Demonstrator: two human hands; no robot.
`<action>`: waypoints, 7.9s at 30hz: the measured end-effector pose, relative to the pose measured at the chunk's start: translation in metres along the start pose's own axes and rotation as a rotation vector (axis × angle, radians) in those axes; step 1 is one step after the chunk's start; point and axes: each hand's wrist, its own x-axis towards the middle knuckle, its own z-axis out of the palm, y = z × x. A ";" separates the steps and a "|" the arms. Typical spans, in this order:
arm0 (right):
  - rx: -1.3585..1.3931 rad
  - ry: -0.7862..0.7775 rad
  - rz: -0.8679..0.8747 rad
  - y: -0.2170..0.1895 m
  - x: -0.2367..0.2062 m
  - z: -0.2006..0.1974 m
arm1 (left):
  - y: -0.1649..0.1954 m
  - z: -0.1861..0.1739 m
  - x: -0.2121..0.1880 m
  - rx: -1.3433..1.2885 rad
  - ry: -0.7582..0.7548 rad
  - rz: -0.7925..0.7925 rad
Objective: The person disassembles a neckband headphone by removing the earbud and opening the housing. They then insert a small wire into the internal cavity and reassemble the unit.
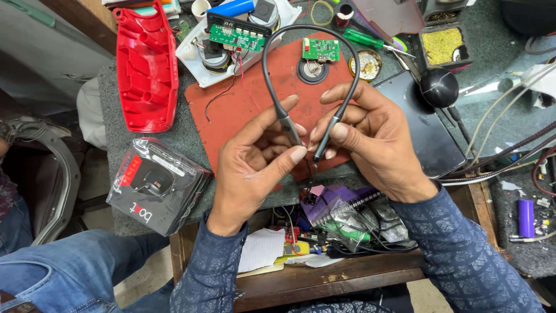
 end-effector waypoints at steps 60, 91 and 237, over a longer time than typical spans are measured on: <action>-1.005 0.030 -0.429 -0.008 0.001 0.042 | 0.021 0.006 0.002 -0.047 -0.084 -0.063; -0.535 -0.376 0.118 -0.019 -0.005 0.035 | 0.010 0.007 -0.007 -0.208 -0.043 -0.075; -0.846 0.132 -0.200 -0.020 0.027 0.034 | 0.025 0.005 0.025 -0.207 -0.037 -0.094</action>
